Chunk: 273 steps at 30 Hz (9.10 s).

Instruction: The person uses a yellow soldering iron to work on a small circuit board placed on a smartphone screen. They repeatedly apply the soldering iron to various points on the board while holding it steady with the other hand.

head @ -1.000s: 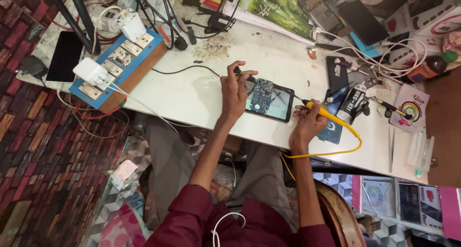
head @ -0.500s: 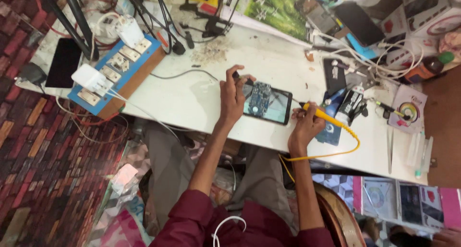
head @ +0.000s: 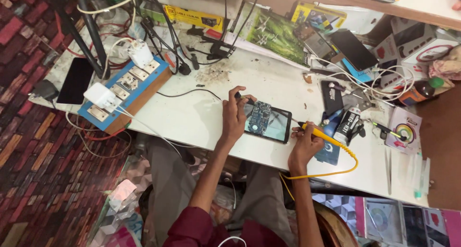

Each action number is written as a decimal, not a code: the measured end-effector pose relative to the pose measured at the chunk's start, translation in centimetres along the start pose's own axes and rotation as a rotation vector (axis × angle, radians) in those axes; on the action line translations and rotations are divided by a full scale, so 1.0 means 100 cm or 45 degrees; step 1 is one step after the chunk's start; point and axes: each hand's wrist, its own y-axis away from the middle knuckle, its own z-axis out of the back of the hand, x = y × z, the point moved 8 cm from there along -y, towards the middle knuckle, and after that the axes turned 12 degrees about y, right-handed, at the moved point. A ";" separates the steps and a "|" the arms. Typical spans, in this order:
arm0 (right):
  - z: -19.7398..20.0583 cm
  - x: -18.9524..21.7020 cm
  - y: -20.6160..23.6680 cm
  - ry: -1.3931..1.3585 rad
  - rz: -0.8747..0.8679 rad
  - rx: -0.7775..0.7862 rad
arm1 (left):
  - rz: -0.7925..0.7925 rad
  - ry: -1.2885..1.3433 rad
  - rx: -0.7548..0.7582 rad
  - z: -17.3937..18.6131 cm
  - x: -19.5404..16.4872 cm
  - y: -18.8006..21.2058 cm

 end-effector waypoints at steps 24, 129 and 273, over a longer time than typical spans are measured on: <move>0.008 -0.017 -0.002 -0.186 -0.108 -0.043 | 0.042 -0.026 -0.018 0.005 -0.001 -0.001; 0.001 0.010 0.018 0.210 0.028 0.074 | 0.029 0.018 -0.047 0.017 0.006 -0.011; 0.006 0.011 -0.003 0.087 -0.004 0.193 | 0.145 0.050 -0.062 0.005 0.012 0.003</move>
